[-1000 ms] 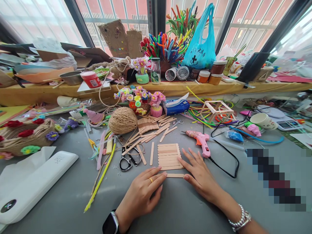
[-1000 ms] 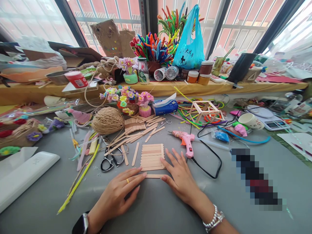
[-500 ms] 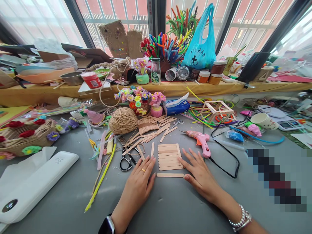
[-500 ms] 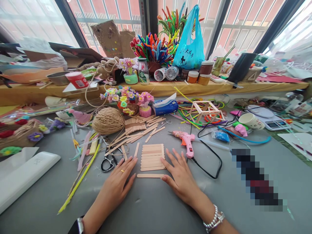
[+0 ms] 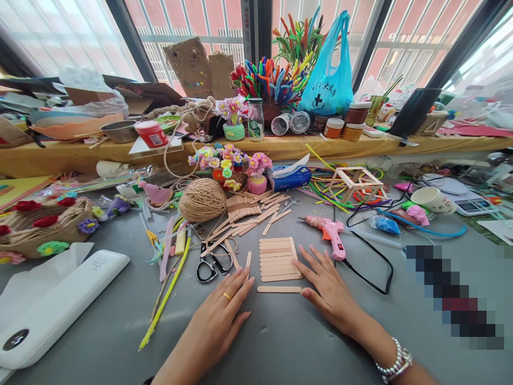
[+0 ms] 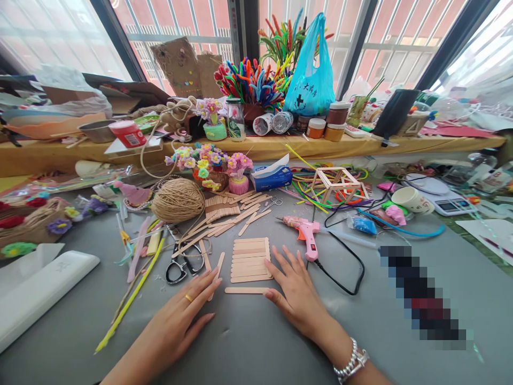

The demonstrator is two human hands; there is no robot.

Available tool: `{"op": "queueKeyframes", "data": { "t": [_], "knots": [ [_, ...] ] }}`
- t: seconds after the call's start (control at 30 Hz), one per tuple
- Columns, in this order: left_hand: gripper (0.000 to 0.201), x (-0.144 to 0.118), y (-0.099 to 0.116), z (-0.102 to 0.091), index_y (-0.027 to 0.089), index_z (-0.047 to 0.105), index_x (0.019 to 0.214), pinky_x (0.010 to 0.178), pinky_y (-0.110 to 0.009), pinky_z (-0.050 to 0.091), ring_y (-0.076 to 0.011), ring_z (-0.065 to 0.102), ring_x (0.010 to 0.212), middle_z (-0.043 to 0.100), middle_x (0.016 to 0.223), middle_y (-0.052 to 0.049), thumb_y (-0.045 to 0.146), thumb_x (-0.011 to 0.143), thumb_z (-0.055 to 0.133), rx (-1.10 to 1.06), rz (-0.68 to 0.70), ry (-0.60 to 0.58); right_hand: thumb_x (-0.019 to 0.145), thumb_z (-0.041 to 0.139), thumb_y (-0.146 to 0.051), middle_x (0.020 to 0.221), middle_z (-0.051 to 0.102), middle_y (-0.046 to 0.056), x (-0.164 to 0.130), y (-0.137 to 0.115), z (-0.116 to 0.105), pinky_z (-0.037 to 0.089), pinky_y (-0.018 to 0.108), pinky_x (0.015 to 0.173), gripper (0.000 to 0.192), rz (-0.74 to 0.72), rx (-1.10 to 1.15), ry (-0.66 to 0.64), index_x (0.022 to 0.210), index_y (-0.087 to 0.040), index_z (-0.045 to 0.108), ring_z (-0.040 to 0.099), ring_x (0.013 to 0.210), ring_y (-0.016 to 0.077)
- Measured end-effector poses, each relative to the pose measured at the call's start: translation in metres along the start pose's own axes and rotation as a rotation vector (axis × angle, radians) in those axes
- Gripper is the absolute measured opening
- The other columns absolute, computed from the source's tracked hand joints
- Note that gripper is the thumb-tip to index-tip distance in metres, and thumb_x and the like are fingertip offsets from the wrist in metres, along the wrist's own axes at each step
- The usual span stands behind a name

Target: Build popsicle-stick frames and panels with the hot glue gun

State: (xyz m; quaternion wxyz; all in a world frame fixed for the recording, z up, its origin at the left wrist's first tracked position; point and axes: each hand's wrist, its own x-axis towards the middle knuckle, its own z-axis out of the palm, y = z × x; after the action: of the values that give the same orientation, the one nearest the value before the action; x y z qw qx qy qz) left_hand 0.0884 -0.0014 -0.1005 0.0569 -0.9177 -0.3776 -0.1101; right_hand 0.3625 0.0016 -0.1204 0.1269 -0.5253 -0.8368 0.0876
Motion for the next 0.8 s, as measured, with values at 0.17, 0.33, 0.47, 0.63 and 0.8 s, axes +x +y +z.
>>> {"op": "queueKeyframes", "data": {
  "t": [0.17,0.33,0.47,0.63,0.8],
  "knots": [
    [0.047,0.012,-0.019,-0.003,0.015,0.030,0.130,0.096,-0.042,0.037,-0.0216,0.033,0.122,0.037,0.133,-0.007,0.028,0.085,0.040,-0.034,0.063,-0.105,0.082,0.034,-0.051,0.142,0.015,0.000,0.000,0.000,0.000,0.019,0.054,0.101,0.059,-0.003,-0.001,0.007,0.134,-0.029,0.018,0.009,0.129,0.0266],
    [0.041,0.014,-0.023,-0.001,0.017,0.038,0.125,0.096,-0.045,0.037,-0.0225,0.040,0.118,0.044,0.128,-0.005,0.027,0.086,0.039,0.029,0.097,-0.106,0.083,0.034,-0.051,0.142,0.015,0.001,0.000,0.001,0.001,0.017,0.054,0.101,0.059,-0.012,-0.007,0.011,0.135,-0.028,0.017,0.009,0.129,0.0268],
    [0.038,0.014,-0.021,0.000,0.014,0.042,0.122,0.095,-0.044,0.037,-0.0226,0.046,0.113,0.048,0.125,-0.007,0.026,0.086,0.040,0.127,0.159,-0.063,0.083,0.034,-0.051,0.142,0.016,0.001,0.000,0.001,0.002,0.017,0.054,0.101,0.059,-0.016,-0.004,0.014,0.134,-0.029,0.018,0.009,0.129,0.0266],
    [0.037,0.012,-0.019,0.004,0.013,0.042,0.122,0.098,-0.040,0.034,-0.0211,0.044,0.114,0.048,0.125,-0.008,0.021,0.086,0.039,0.167,0.187,-0.012,0.082,0.034,-0.052,0.142,0.018,0.001,0.000,0.000,0.000,0.019,0.054,0.101,0.058,-0.013,0.004,0.023,0.134,-0.029,0.020,0.010,0.129,0.0264],
    [0.040,0.009,-0.018,0.005,0.013,0.040,0.124,0.095,-0.039,0.038,-0.0221,0.041,0.117,0.044,0.128,-0.009,0.022,0.085,0.041,0.140,0.170,-0.004,0.082,0.034,-0.051,0.142,0.017,0.001,0.000,-0.001,-0.001,0.018,0.054,0.101,0.058,-0.008,0.005,0.009,0.134,-0.029,0.019,0.010,0.129,0.0265]
  ]
}}
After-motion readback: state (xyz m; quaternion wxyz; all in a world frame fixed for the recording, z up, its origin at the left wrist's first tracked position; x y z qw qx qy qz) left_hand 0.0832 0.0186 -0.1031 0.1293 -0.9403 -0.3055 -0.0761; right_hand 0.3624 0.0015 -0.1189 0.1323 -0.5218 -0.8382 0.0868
